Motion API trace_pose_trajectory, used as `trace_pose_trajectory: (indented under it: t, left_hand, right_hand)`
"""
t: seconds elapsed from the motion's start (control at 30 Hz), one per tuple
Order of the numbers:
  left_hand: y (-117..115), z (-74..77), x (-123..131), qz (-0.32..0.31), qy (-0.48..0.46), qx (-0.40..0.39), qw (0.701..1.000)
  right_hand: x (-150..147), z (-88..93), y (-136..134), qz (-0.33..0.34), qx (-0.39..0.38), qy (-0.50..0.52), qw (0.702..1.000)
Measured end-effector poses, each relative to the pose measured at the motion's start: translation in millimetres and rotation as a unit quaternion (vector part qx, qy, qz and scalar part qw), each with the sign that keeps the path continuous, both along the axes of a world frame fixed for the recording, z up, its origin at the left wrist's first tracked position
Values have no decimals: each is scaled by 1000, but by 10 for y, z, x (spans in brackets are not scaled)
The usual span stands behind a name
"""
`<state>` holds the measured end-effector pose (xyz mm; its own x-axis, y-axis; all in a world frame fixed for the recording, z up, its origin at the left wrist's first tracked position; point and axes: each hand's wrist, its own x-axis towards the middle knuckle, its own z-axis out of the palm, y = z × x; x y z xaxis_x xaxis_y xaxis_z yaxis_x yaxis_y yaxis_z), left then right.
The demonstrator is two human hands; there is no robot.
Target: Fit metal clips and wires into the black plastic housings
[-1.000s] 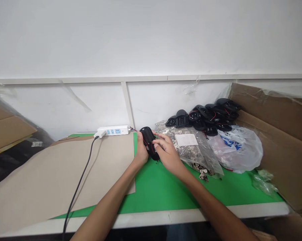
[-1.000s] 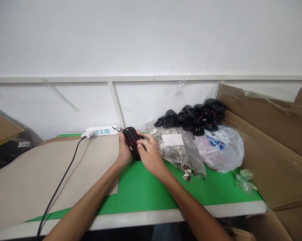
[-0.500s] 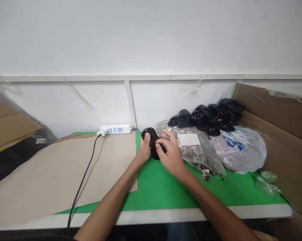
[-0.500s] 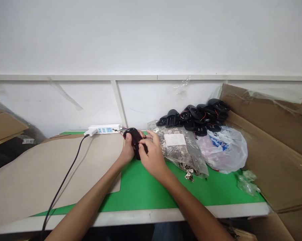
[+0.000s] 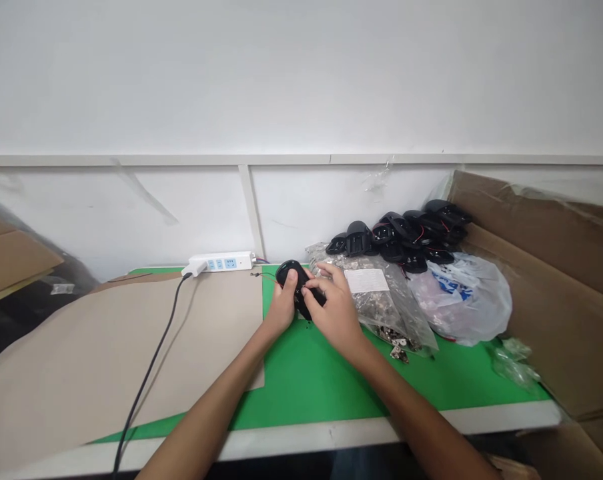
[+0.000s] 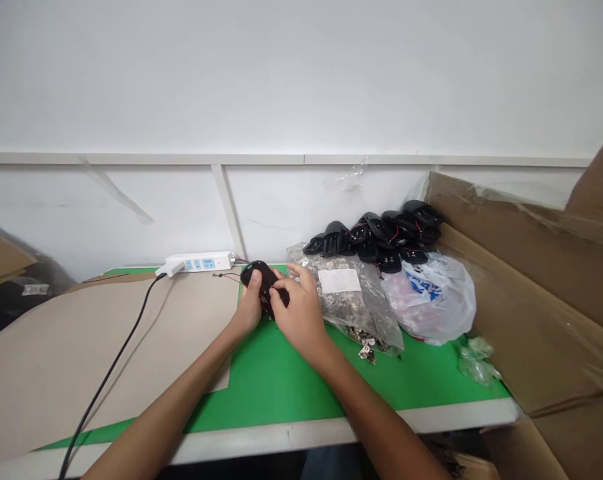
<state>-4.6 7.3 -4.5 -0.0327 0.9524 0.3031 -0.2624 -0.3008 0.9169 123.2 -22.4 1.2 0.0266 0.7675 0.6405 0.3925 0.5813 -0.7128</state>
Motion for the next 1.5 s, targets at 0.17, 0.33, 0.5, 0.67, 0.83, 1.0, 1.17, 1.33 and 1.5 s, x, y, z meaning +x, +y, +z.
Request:
trace_pose_trajectory:
  t: [0.17, 0.33, 0.5, 0.67, 0.83, 1.0, 1.17, 1.33, 1.5]
  left_hand:
    - [-4, 44, 33, -53, -30, -3, 998]
    - [0, 29, 10, -58, -33, 5, 998]
    - [6, -19, -55, -68, 2, 41, 997]
    - [27, -56, -110, -3, 49, 132, 990]
    - [34, -67, -182, 24, 123, 225, 966]
    - [0, 12, -263, 44, 218, 302, 927]
    - [-15, 134, -352, 34, 294, 373, 879]
    - [3, 150, -405, 48, 302, 425, 852]
    - [0, 25, -318, 70, 204, 379, 900]
  right_hand:
    - [-3, 32, 64, 36, -85, 69, 993]
    - [-17, 31, 80, 61, -97, 108, 988]
    - [21, 13, 125, 74, -115, 98, 986]
    - [61, 2, 163, 144, -158, 101, 972]
    - [68, 15, 147, 162, -167, 101, 967]
    - [62, 56, 112, 205, -211, 148, 944]
    - [65, 105, 65, 247, -251, 172, 920]
    - [70, 107, 65, 247, -229, 160, 928]
    - [48, 60, 66, 228, -193, 161, 941]
